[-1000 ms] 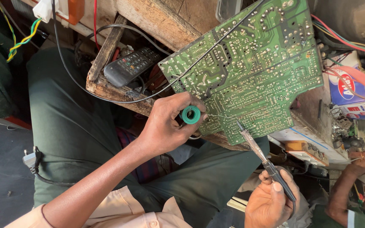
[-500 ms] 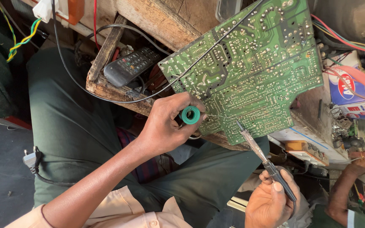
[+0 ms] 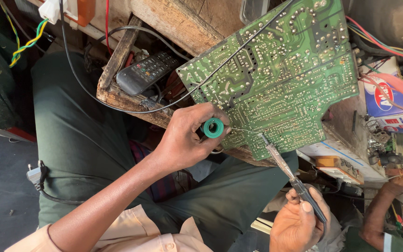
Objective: The person holds a large green circuit board on their lap and touches multimeter probes to its solder points, testing it. They then take a soldering iron and a spool of solder and solder joints on the board, before lifting the board up toward a CRT television chassis on the workbench.
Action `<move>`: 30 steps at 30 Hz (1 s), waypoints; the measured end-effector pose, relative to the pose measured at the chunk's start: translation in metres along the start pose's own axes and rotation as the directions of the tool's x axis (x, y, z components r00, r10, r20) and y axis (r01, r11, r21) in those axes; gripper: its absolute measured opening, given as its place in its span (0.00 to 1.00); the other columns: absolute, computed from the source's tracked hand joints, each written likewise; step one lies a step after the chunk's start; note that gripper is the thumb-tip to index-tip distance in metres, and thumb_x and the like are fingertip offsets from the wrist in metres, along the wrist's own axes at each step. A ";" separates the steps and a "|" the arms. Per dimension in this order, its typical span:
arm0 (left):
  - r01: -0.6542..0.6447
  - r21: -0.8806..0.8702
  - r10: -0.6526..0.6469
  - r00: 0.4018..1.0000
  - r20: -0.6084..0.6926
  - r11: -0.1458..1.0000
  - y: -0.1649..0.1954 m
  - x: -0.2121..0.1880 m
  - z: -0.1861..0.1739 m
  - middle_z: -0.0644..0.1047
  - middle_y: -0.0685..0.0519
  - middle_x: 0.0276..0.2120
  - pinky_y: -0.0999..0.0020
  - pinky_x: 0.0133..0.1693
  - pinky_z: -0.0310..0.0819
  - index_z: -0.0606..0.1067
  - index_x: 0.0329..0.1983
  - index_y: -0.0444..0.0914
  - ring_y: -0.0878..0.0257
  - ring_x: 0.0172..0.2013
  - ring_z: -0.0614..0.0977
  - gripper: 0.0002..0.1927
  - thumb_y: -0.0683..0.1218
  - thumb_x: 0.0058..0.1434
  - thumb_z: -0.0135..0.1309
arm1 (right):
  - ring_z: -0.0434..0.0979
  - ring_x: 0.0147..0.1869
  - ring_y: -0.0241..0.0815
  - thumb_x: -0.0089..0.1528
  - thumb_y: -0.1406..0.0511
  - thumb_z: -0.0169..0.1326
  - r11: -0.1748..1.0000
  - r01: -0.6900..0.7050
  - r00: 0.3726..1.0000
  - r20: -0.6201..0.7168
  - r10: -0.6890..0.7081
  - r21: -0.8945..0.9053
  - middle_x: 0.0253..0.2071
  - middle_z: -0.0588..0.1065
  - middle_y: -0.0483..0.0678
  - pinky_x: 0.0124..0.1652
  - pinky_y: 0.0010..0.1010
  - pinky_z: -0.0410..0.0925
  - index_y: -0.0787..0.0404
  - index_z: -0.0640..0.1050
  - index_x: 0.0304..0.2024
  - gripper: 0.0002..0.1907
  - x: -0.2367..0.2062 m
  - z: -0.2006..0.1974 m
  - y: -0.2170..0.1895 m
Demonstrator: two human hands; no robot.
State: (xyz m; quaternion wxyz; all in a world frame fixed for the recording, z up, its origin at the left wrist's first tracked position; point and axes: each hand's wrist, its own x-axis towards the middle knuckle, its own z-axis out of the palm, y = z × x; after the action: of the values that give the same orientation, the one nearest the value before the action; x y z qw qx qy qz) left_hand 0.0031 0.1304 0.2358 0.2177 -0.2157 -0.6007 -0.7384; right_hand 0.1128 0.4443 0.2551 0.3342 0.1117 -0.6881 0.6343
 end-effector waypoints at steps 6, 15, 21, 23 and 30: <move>-0.009 -0.025 0.009 1.000 0.001 1.000 -0.002 -0.001 0.001 0.81 0.50 0.37 0.65 0.44 0.80 0.77 0.42 0.36 0.58 0.41 0.86 0.09 0.36 0.59 0.62 | 0.80 0.50 0.47 0.72 0.72 0.50 0.997 -0.071 0.996 -0.056 0.073 0.027 0.48 0.77 0.61 0.55 0.32 0.73 0.75 0.73 0.58 0.13 -0.006 -0.001 0.002; -0.008 -0.009 0.008 1.000 0.000 1.000 -0.002 -0.001 0.002 0.81 0.50 0.37 0.65 0.43 0.80 0.77 0.42 0.36 0.57 0.41 0.86 0.10 0.36 0.58 0.62 | 0.80 0.44 0.47 0.72 0.72 0.49 0.992 -0.009 0.996 -0.088 -0.002 -0.124 0.45 0.77 0.63 0.48 0.30 0.74 0.77 0.73 0.57 0.14 -0.022 -0.004 0.008; -0.023 -0.003 0.023 1.000 -0.016 1.000 -0.002 0.000 0.003 0.81 0.49 0.37 0.65 0.44 0.79 0.76 0.41 0.35 0.56 0.41 0.86 0.10 0.36 0.58 0.62 | 0.80 0.44 0.48 0.69 0.71 0.49 0.982 0.009 0.998 -0.059 -0.020 -0.188 0.44 0.77 0.66 0.47 0.30 0.75 0.78 0.72 0.57 0.16 -0.025 -0.010 0.010; -0.026 0.008 0.026 1.000 -0.017 1.000 -0.002 0.000 0.003 0.81 0.50 0.37 0.65 0.44 0.79 0.76 0.41 0.35 0.56 0.41 0.86 0.09 0.36 0.59 0.63 | 0.80 0.44 0.48 0.70 0.71 0.49 0.982 0.013 0.998 -0.056 -0.024 -0.190 0.44 0.77 0.66 0.47 0.30 0.75 0.79 0.72 0.57 0.17 -0.026 -0.011 0.011; -0.007 0.000 0.007 1.000 -0.016 1.000 -0.002 0.000 0.001 0.81 0.50 0.36 0.65 0.43 0.79 0.76 0.41 0.36 0.58 0.40 0.86 0.08 0.37 0.60 0.63 | 0.79 0.45 0.48 0.69 0.72 0.49 0.986 0.022 0.999 -0.035 -0.029 -0.167 0.43 0.77 0.66 0.48 0.32 0.75 0.79 0.72 0.58 0.17 -0.026 -0.008 0.010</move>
State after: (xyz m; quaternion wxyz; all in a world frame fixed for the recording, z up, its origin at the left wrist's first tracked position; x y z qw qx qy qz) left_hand 0.0019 0.1315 0.2338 0.2250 -0.2119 -0.5983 -0.7393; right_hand 0.1291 0.4468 0.2313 0.3631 0.0804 -0.7311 0.5721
